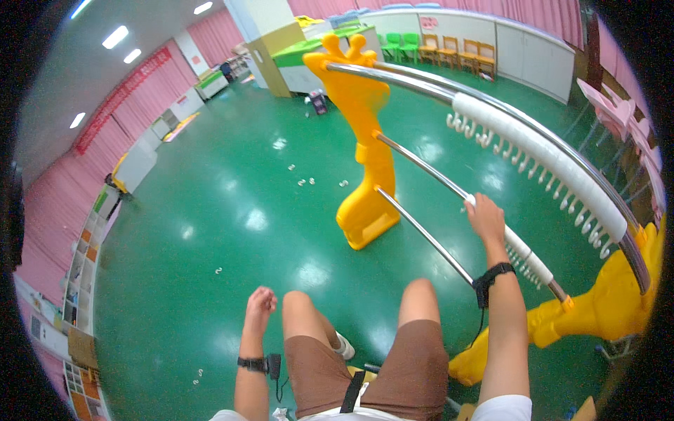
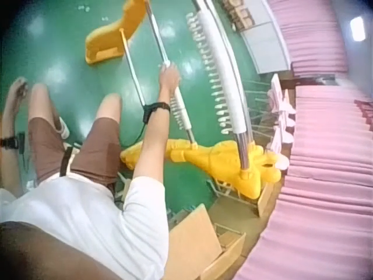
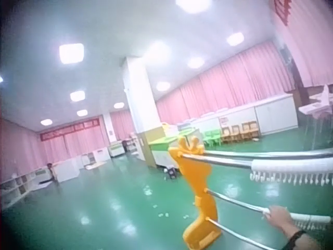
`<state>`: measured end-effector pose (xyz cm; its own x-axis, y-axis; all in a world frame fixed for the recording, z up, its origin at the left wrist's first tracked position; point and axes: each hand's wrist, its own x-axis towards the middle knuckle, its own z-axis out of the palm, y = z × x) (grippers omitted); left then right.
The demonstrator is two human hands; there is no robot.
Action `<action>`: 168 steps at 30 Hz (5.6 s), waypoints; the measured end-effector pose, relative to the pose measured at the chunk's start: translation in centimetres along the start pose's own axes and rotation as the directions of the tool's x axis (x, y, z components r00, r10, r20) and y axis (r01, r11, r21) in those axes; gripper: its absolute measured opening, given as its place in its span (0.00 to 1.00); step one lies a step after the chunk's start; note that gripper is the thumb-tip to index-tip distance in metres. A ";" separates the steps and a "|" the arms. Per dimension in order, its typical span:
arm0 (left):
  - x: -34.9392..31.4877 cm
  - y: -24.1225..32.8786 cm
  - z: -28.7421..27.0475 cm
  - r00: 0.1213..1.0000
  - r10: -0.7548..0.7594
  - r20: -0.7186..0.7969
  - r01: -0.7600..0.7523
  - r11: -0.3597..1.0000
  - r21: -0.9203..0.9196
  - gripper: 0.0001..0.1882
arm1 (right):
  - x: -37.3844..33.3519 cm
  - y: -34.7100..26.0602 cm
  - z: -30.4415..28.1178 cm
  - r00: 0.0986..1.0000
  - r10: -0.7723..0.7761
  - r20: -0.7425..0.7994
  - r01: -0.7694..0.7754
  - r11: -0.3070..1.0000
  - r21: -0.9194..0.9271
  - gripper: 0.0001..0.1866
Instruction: Picking up white S-hooks from the floor and hanging them onto the horizontal bar of a yellow giraffe-themed rack.
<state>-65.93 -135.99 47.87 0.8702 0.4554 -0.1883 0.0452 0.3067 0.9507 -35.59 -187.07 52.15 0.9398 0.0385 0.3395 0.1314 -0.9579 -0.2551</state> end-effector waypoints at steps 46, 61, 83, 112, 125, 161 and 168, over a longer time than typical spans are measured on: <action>10.6 5.2 -7.7 0.884 -0.444 -0.145 0.466 0.822 0.327 0.07 | 1.1 -2.9 -0.9 0.981 0.099 0.165 -0.071 0.983 -0.171 0.32; 4.8 27.1 -15.8 0.796 -0.553 -0.247 0.561 0.827 -0.044 0.05 | -0.7 -27.5 -3.3 0.621 0.200 0.758 -0.192 0.976 -0.101 0.36; 34.8 39.5 -16.8 0.797 -0.603 0.021 0.304 0.430 0.850 0.15 | 15.2 -37.9 5.3 0.212 0.177 0.961 -0.305 0.946 -0.107 0.25; 83.1 46.3 -46.3 0.604 -0.777 0.179 0.035 0.250 0.968 0.19 | 37.4 -72.8 23.8 0.327 0.236 0.915 -0.600 0.800 0.008 0.23; 115.6 56.1 -17.3 0.582 -0.786 0.208 -0.054 0.218 0.974 0.10 | 46.6 -71.9 32.7 0.280 0.589 0.758 -0.889 0.456 -0.026 0.18; 130.9 9.0 30.9 -0.405 -0.862 0.306 -0.885 0.285 -0.367 0.08 | 49.5 -83.9 60.2 -0.044 0.768 0.639 -0.993 -0.103 0.056 0.23; 126.9 -12.2 33.1 -0.453 -0.864 0.218 -0.749 0.237 -0.619 0.23 | 48.6 -76.6 79.1 0.195 0.713 0.674 -0.883 0.427 -0.197 0.40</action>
<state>60.20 -109.59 20.50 -0.3267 -0.6538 -0.6825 -0.9447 0.2486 0.2140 24.99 -89.30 16.54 0.4890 -0.4841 -0.7256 -0.8357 -0.4985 -0.2306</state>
